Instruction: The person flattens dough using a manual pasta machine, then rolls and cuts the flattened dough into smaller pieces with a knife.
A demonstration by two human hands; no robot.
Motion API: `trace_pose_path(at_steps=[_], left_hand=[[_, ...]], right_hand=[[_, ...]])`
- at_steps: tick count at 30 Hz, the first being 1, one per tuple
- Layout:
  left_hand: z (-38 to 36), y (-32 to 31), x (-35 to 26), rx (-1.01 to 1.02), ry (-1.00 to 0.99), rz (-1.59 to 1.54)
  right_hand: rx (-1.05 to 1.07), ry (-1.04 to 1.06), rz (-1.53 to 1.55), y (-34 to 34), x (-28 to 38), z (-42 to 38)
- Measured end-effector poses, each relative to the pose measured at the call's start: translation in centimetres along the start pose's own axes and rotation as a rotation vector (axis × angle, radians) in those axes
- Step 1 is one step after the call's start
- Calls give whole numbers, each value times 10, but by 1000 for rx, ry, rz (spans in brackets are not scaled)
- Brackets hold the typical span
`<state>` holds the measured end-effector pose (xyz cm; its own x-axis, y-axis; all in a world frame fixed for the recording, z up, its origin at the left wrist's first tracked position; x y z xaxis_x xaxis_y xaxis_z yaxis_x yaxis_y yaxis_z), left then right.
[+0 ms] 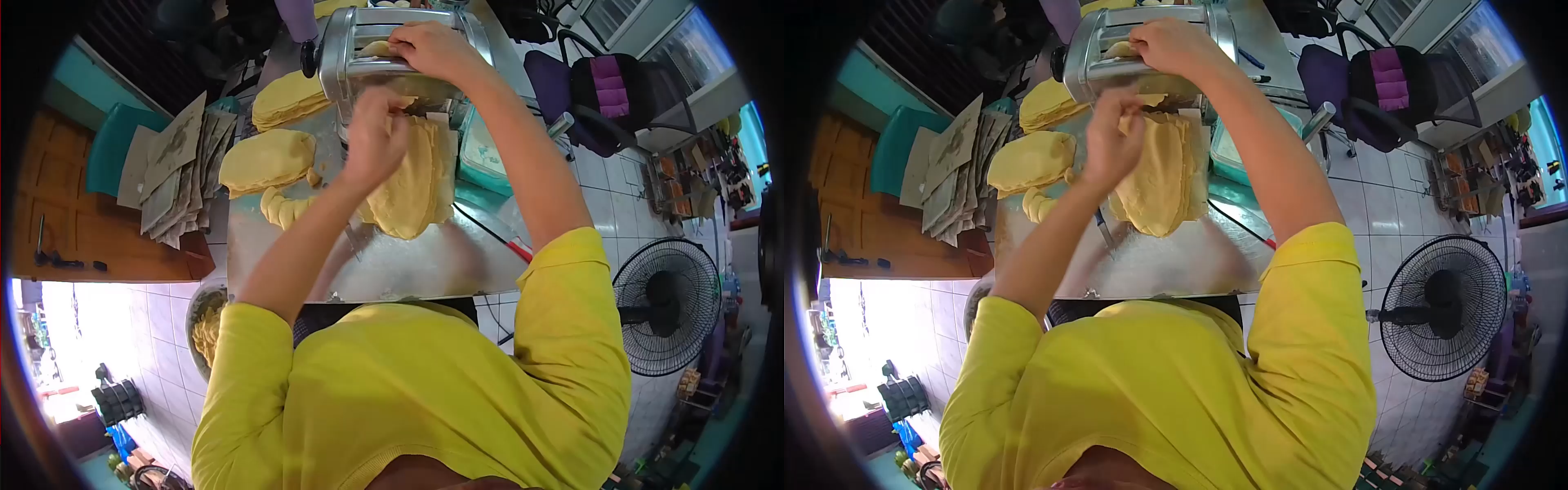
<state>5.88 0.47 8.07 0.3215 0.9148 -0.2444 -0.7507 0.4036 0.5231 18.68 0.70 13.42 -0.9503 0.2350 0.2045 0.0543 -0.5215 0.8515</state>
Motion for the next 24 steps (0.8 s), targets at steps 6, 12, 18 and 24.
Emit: trace_pose_path(at_steps=[6, 12, 18, 24], left_hand=[[-65, -42, 98, -353, 1045, -534], [-46, -57, 97, -395, 1136, -764], [-49, -66, 104, -378, 1149, -942], [-51, -72, 87, -324, 1141, -1291]], right_hand=[[-104, -72, -180, -2, 5, 0], [-165, -59, 108, 3, 1, 0], [-45, -121, -10, -11, 0, 6], [-116, -98, 17, -8, 4, 3]])
Point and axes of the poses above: each hand's wrist, its own z-axis towards the middle knuckle, its own y-axis out of the back of the hand, x = y × z, the point moved 10 cm from there along z, towards the middle knuckle, and after that the axes turned 2 degrees about -y, right-handed, at the moved point
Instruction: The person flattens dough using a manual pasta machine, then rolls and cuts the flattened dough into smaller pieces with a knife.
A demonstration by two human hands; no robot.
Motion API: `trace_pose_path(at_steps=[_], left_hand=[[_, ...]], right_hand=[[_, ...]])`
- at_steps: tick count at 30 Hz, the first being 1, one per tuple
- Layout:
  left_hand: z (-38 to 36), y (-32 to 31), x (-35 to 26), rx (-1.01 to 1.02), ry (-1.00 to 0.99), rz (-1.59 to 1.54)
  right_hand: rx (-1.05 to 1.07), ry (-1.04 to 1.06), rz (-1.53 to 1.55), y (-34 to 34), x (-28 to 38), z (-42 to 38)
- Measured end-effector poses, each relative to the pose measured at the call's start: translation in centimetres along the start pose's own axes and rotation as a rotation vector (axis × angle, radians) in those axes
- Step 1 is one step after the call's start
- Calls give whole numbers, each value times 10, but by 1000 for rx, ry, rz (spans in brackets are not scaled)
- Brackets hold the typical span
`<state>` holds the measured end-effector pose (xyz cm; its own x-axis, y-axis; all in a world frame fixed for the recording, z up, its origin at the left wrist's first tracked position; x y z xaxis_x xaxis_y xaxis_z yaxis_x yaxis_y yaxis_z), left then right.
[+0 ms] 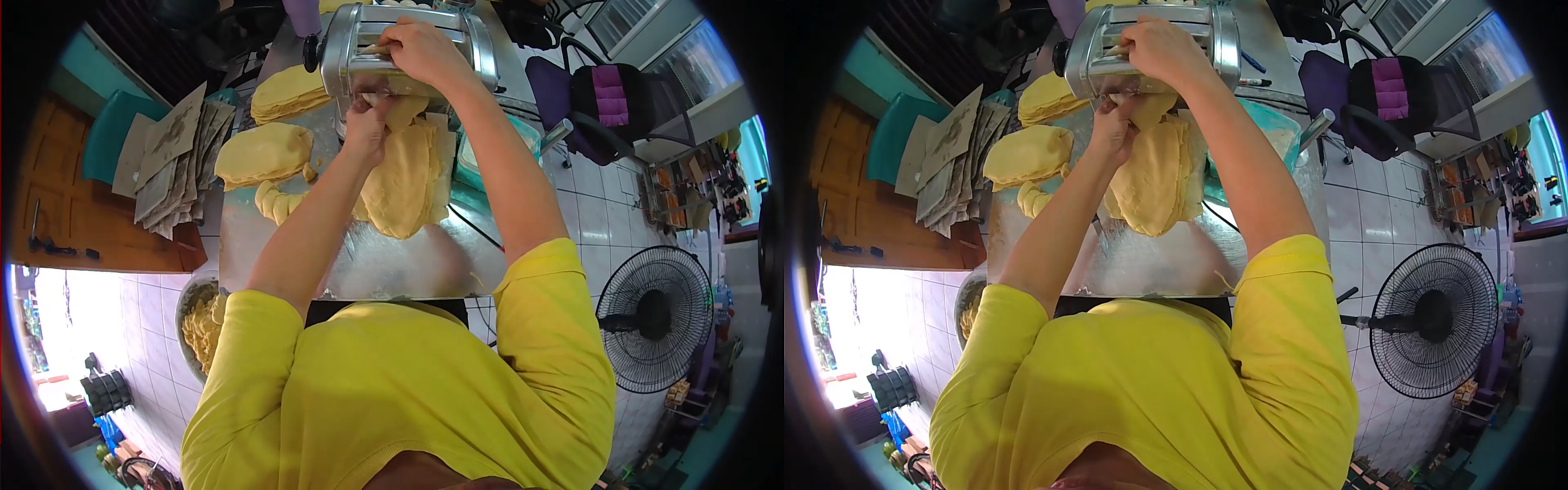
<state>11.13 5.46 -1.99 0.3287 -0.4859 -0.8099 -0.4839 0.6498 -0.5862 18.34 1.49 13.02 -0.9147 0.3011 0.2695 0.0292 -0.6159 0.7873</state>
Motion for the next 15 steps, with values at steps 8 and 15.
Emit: trace_pose_path(at_steps=[8, 15], left_hand=[[-20, 3, 6, -22, 129, -88], [-30, 5, 6, -14, 153, -71]], right_hand=[[-68, 49, -55, 5, 5, 3], [71, -61, -53, -4, -6, 4]])
Point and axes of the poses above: each hand's wrist, its own z-axis towards the middle knuckle, its own y-axis out of the back of the hand, x = y × z, the point moved 10 cm from there along z, towards the middle knuckle, and after that the axes turned 2 degrees about -y, right-handed, at the moved point
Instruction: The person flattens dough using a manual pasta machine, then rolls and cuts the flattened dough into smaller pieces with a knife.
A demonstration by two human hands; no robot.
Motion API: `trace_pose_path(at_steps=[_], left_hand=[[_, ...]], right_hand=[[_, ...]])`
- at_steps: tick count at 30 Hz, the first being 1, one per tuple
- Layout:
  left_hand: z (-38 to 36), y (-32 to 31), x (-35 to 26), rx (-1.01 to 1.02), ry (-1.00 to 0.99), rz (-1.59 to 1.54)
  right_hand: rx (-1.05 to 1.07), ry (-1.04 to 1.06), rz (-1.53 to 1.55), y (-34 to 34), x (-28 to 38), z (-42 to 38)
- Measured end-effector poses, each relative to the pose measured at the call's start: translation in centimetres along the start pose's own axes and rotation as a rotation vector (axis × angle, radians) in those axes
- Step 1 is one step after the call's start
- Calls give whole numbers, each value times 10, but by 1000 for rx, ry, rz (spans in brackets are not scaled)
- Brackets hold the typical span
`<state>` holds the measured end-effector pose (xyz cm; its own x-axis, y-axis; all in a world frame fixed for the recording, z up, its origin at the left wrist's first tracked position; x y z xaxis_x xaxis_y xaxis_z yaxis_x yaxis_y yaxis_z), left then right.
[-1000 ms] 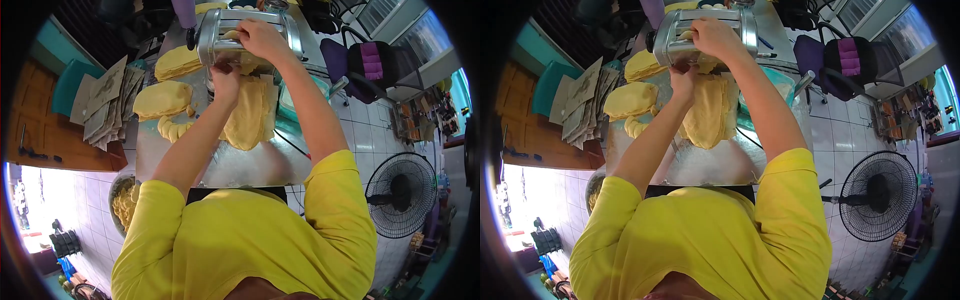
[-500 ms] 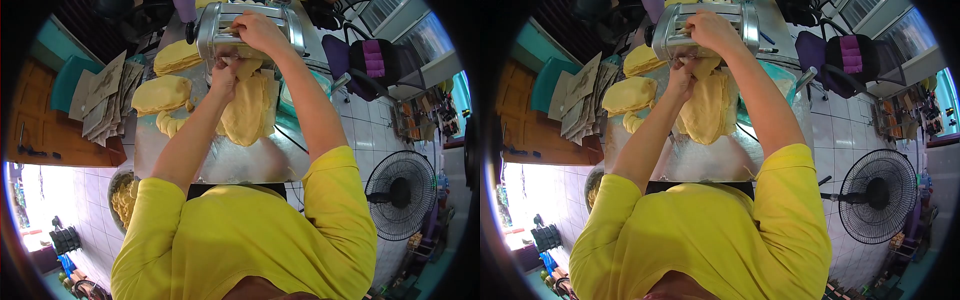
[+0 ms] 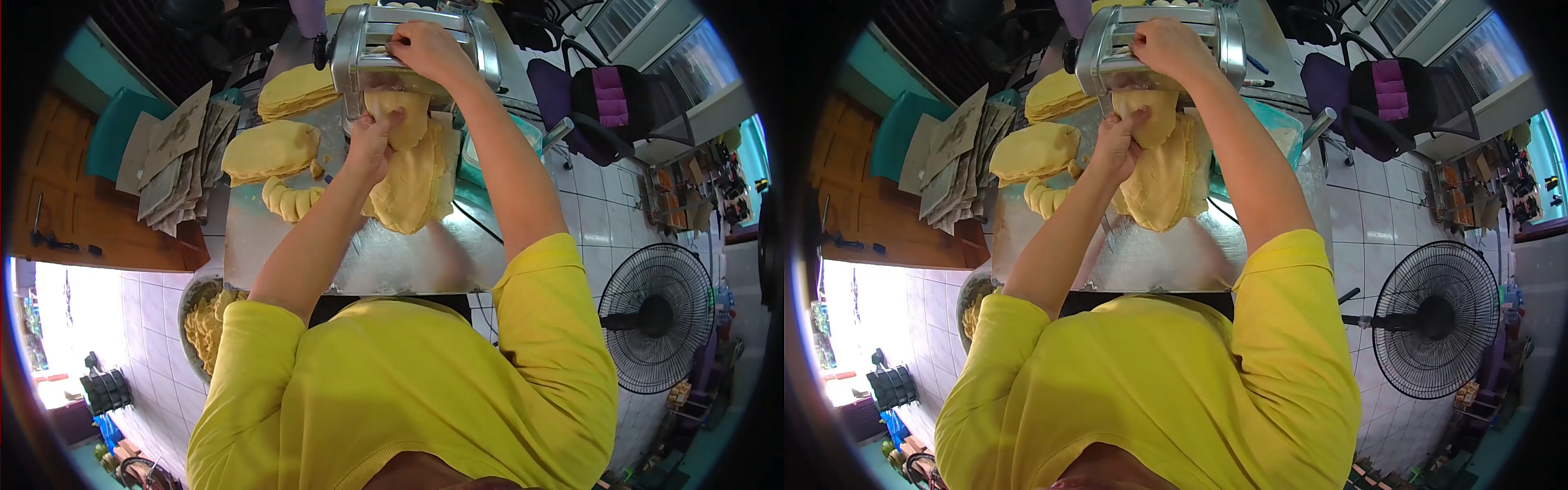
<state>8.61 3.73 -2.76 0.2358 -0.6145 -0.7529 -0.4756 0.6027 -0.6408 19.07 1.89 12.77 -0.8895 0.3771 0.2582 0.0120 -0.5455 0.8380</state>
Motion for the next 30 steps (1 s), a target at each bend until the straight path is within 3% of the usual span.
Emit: trace_pose_path(at_steps=[2, 5, 15, 26, 30], left_hand=[[0, -5, 2, 89, -33, 3], [-6, -2, 5, 50, 0, 9], [-21, 1, 7, 8, 78, 5], [-33, 3, 14, 27, 95, -46], [-37, 6, 17, 23, 111, -14]], right_hand=[[-125, 87, 176, 11, 3, -4], [-85, 176, 108, 12, 14, -5], [-142, 106, 103, 13, 5, 0], [-27, 7, 151, 9, 2, 0], [-74, 75, 101, 9, 5, 1]])
Point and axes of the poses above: each hand's wrist, its own z-axis towards the middle knuckle, its own y-axis out of the back of the hand, x = y × z, the point moved 10 cm from there along z, towards the middle knuckle, and after that the axes turned 2 degrees about -y, right-handed, at the moved point
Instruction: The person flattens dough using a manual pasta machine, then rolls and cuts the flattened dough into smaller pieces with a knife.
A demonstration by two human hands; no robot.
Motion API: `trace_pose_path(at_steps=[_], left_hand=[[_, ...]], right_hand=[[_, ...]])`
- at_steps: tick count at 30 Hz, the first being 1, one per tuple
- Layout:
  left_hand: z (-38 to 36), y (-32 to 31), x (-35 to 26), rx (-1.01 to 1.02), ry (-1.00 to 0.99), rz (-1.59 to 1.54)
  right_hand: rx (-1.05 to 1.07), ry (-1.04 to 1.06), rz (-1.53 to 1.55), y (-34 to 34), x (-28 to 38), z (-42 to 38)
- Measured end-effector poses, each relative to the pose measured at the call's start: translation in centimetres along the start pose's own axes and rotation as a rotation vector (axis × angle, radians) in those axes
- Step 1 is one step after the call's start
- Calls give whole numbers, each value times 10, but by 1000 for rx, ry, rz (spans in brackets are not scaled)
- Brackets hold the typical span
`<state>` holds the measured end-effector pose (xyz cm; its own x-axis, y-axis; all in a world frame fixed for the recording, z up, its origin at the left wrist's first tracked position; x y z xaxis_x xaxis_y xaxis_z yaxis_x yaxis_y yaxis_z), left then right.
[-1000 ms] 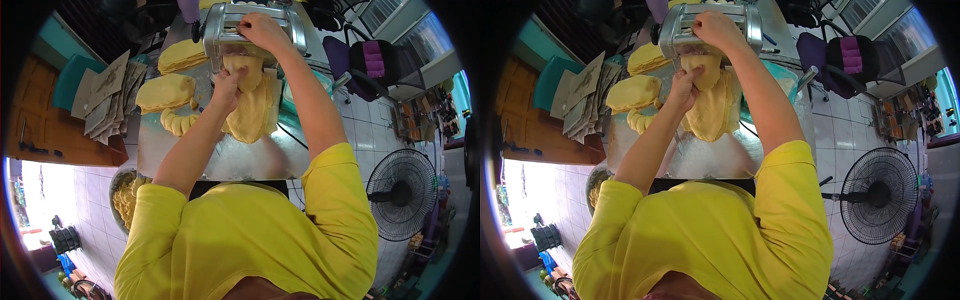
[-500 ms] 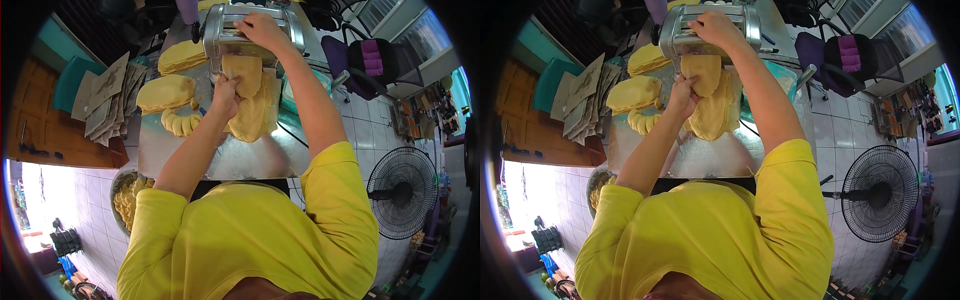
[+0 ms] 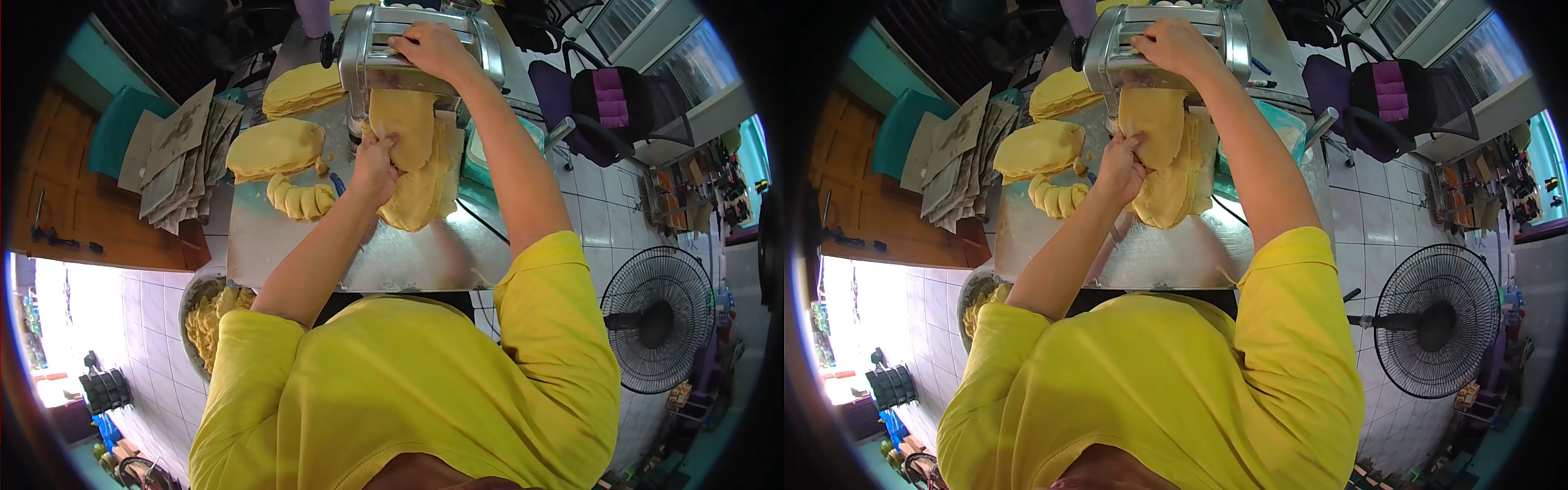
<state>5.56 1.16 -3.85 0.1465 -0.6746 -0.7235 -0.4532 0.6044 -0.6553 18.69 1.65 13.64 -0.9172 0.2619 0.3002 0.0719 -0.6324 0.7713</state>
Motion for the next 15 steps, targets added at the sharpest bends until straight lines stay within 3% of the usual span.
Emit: trace_pose_path(at_steps=[15], left_hand=[[-13, 6, 13, -24, 49, 6]], right_hand=[[44, 31, 38, -3, 5, -3]])
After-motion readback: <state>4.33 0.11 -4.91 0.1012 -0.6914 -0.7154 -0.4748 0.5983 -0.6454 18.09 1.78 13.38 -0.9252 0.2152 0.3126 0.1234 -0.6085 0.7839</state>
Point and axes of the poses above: each hand's wrist, its own z-axis towards the middle knuckle, its own y-axis out of the back of the hand, x = y × z, the point moved 10 cm from there along z, towards the middle knuckle, and after that the axes turned 2 degrees about -y, right-handed, at the moved point
